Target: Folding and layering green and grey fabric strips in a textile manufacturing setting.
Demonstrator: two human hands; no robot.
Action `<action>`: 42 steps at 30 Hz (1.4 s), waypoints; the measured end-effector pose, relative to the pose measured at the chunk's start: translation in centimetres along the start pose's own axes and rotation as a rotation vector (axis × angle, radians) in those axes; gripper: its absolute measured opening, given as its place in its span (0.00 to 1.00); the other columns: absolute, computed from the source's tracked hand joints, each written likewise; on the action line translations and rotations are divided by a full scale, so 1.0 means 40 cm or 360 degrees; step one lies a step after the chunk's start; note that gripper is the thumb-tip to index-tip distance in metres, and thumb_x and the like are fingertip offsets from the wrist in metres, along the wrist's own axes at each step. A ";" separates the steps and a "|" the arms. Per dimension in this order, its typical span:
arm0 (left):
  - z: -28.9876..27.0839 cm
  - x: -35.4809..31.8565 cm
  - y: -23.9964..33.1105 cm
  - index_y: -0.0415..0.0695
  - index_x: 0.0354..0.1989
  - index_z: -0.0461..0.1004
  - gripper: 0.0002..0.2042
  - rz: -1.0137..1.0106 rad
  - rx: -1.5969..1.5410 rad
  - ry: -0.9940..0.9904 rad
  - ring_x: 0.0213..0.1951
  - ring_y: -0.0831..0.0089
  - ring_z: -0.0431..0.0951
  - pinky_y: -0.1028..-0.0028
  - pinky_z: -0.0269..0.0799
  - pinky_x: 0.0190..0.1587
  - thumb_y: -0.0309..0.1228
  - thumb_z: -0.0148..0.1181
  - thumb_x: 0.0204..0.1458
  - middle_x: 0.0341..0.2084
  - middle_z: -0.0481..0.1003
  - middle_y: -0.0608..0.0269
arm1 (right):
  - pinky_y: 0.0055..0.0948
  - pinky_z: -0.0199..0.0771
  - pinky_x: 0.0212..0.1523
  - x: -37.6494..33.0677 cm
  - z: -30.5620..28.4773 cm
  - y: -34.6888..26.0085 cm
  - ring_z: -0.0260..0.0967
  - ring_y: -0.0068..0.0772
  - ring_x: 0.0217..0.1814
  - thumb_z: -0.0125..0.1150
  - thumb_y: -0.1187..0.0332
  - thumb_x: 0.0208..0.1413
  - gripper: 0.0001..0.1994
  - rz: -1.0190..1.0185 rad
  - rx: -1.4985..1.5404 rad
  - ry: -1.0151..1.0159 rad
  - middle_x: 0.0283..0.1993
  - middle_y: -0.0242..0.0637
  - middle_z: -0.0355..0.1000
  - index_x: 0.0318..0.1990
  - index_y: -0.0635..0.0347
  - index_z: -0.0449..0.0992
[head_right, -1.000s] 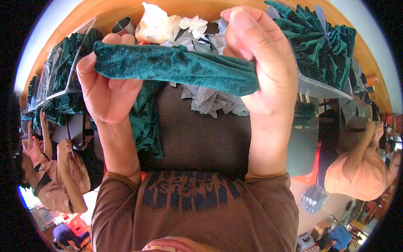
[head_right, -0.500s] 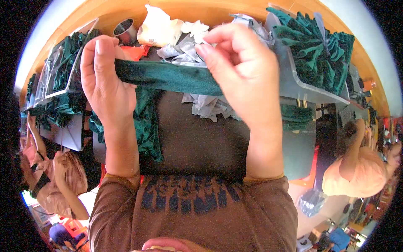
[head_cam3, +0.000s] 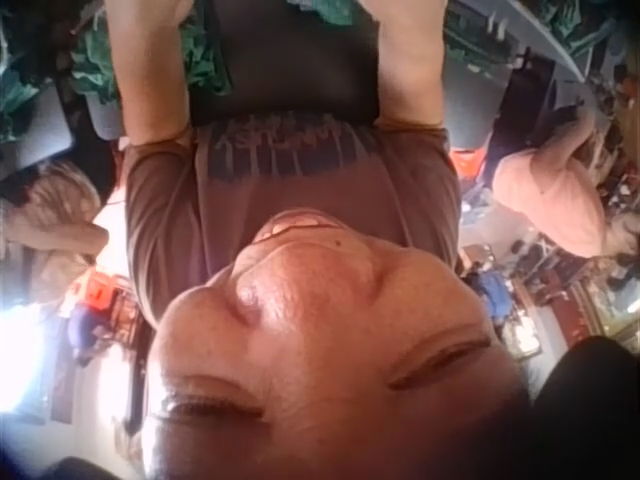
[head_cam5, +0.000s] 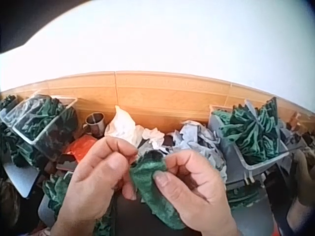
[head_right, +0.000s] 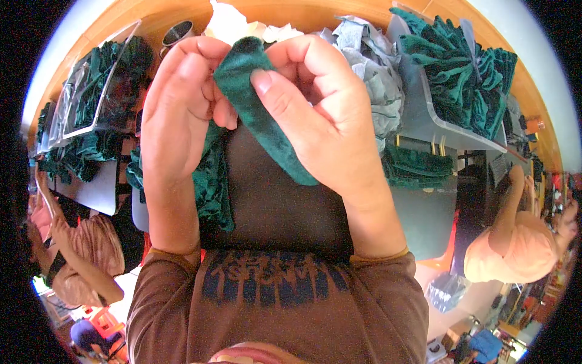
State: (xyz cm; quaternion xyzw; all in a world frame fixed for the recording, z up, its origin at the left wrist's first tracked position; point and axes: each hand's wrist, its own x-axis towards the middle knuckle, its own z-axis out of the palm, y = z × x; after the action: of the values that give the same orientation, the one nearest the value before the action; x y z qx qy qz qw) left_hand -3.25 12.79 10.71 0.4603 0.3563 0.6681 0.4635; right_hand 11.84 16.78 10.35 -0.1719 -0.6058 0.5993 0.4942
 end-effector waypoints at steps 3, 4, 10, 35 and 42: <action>0.015 -0.013 0.007 0.39 0.38 0.69 0.09 -0.0049 0.0146 -0.0069 0.21 0.87 0.64 0.87 0.59 0.23 0.32 0.52 0.54 0.24 0.67 0.72 | 0.13 0.62 0.33 0.002 -0.001 0.003 0.62 0.13 0.32 0.54 0.74 0.54 0.05 -0.0086 -0.0050 0.0000 0.30 0.27 0.67 0.37 0.64 0.67; 0.018 -0.016 0.006 0.39 0.37 0.69 0.08 -0.0020 0.0114 -0.0100 0.22 0.88 0.63 0.88 0.58 0.23 0.31 0.54 0.53 0.23 0.67 0.73 | 0.13 0.62 0.33 -0.002 0.001 -0.001 0.62 0.13 0.32 0.54 0.74 0.54 0.05 -0.0086 -0.0050 0.0000 0.30 0.27 0.67 0.37 0.64 0.67; 0.000 -0.012 0.003 0.40 0.33 0.69 0.08 -0.0072 -0.0044 -0.0197 0.17 0.87 0.61 0.86 0.57 0.20 0.32 0.53 0.54 0.21 0.67 0.72 | 0.14 0.63 0.39 -0.004 -0.007 -0.005 0.64 0.14 0.36 0.57 0.73 0.52 0.08 -0.0004 0.0047 -0.0040 0.34 0.27 0.70 0.39 0.63 0.70; 0.022 -0.026 0.018 0.37 0.33 0.72 0.04 0.0064 0.0463 0.0049 0.27 0.89 0.65 0.87 0.59 0.28 0.24 0.55 0.51 0.23 0.69 0.75 | 0.15 0.61 0.36 -0.009 -0.023 -0.025 0.60 0.13 0.34 0.51 0.78 0.50 0.04 0.0056 -0.0143 -0.0020 0.31 0.24 0.65 0.34 0.64 0.69; 0.019 -0.023 0.024 0.36 0.32 0.71 0.04 -0.0163 0.0062 -0.0119 0.28 0.89 0.65 0.88 0.59 0.30 0.24 0.56 0.50 0.23 0.68 0.75 | 0.14 0.59 0.36 -0.010 -0.029 -0.028 0.59 0.14 0.35 0.52 0.77 0.47 0.05 -0.0033 -0.0203 -0.0199 0.33 0.27 0.64 0.34 0.64 0.69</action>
State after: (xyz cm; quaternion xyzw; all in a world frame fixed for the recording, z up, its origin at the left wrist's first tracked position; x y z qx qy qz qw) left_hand -2.67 11.66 11.55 0.4750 0.3747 0.6188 0.5010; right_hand 13.36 16.87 10.95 -0.1589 -0.6743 0.5639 0.4496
